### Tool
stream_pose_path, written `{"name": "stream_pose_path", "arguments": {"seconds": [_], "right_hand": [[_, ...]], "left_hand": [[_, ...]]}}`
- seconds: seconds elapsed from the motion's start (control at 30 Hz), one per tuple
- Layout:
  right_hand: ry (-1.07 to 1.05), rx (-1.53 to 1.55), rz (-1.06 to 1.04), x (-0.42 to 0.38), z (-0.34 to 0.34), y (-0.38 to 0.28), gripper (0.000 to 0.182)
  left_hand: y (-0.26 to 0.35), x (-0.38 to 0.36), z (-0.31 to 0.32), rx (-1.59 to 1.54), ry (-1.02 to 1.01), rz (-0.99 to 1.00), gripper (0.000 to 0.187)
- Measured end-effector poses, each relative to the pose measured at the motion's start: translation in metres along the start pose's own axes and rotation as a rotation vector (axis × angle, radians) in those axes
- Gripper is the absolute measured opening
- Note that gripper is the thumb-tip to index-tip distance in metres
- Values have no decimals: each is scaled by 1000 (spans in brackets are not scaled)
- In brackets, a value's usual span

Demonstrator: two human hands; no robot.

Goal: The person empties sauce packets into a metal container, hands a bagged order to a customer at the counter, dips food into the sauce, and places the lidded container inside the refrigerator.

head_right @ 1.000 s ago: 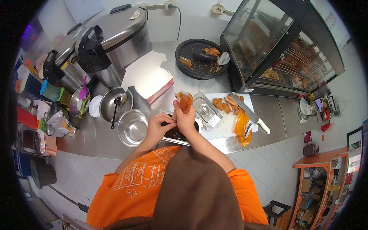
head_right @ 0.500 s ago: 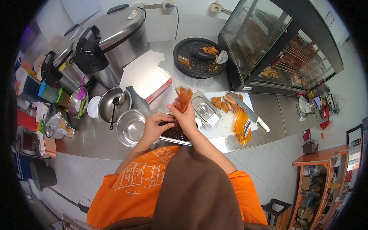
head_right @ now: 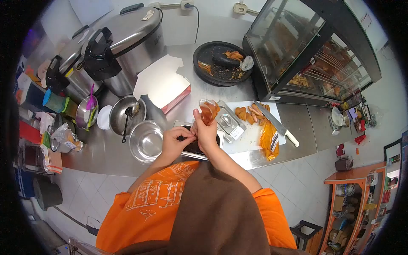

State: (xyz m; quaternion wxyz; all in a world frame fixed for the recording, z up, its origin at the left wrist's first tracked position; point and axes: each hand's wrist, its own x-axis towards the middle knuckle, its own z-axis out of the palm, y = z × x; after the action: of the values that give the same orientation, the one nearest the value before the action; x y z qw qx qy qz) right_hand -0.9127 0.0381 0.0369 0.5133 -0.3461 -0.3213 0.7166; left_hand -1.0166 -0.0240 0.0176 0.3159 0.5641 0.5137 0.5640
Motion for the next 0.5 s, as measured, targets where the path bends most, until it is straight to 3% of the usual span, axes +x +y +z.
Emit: {"name": "stream_pose_path", "arguments": {"seconds": [0.23, 0.5], "right_hand": [[71, 125, -39, -5, 1, -3, 22], [93, 101, -56, -6, 9, -5, 28]], "left_hand": [[6, 5, -10, 89, -108, 100, 13], [2, 3, -3, 81, -66, 71, 9]]}}
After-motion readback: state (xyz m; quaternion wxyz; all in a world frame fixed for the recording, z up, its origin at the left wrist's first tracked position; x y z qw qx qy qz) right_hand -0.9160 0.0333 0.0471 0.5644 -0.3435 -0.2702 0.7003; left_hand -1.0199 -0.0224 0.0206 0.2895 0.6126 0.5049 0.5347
